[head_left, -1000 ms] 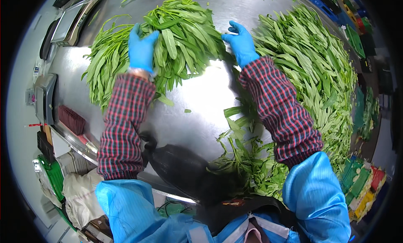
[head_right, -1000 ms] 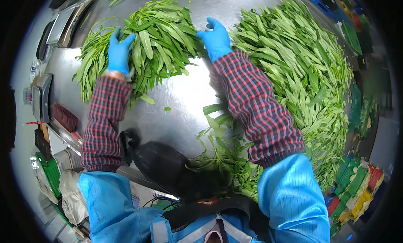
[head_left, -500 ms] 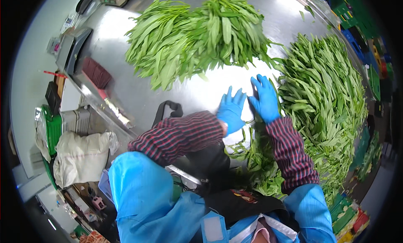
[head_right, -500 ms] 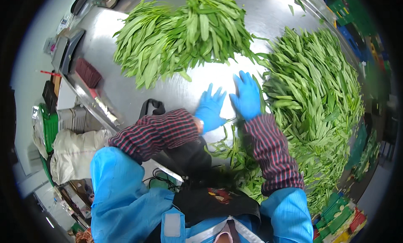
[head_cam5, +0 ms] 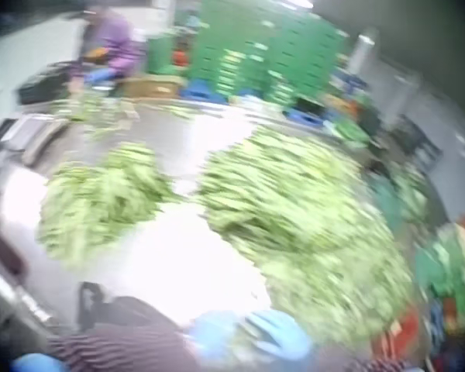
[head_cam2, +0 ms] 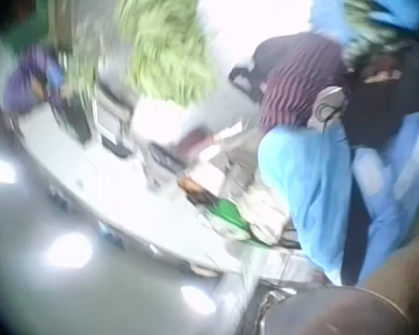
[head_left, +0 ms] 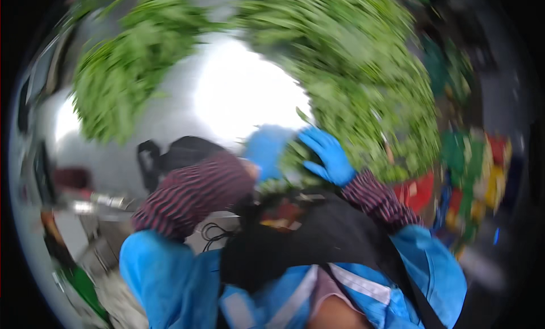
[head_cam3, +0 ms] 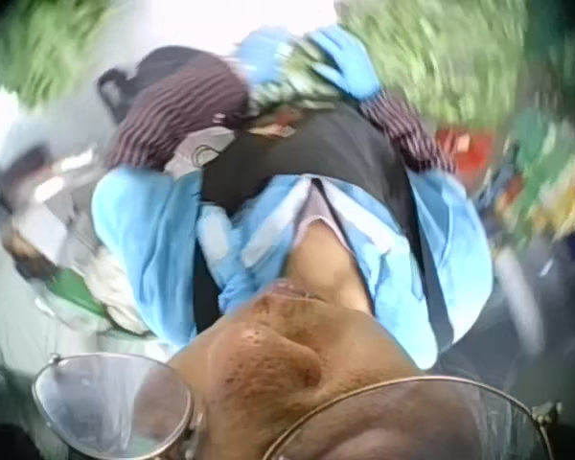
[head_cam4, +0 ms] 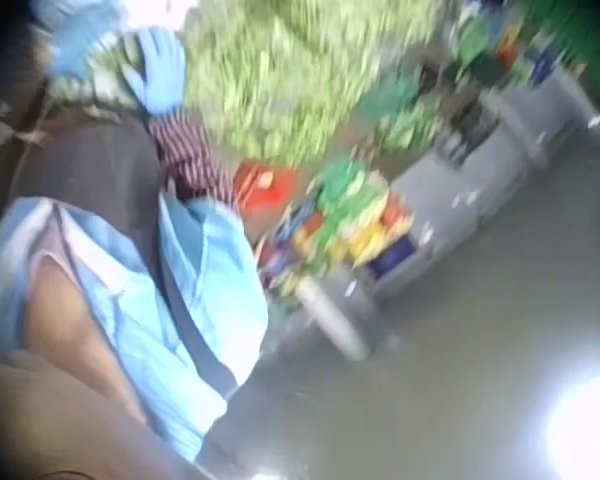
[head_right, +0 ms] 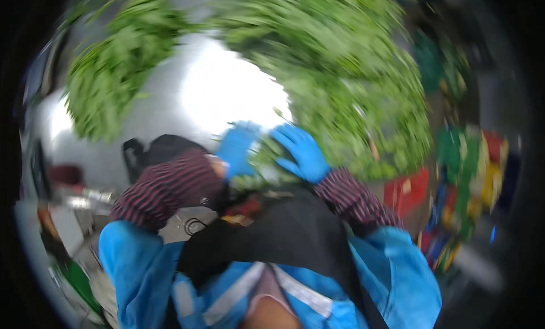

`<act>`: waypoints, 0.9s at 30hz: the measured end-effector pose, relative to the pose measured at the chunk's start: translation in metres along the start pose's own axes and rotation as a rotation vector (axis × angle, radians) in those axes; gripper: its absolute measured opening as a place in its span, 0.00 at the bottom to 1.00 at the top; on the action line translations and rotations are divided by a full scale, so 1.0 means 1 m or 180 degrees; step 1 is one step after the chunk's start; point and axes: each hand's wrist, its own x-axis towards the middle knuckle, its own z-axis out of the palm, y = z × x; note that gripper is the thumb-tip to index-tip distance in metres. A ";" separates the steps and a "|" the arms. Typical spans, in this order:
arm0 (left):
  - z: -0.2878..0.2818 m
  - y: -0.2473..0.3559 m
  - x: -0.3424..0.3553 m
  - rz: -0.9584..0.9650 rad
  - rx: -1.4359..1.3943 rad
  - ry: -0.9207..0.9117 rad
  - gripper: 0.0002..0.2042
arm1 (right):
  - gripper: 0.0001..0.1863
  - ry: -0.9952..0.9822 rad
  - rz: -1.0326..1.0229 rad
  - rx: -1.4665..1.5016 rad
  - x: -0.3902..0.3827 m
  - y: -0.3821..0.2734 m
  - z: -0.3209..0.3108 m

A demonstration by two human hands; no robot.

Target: Sorting leafy greens into bunches on a processing table.

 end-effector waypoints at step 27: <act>0.106 0.196 0.193 0.0464 0.0652 0.0316 0.68 | 0.27 0.1734 0.3975 -0.0066 -0.230 0.255 -0.058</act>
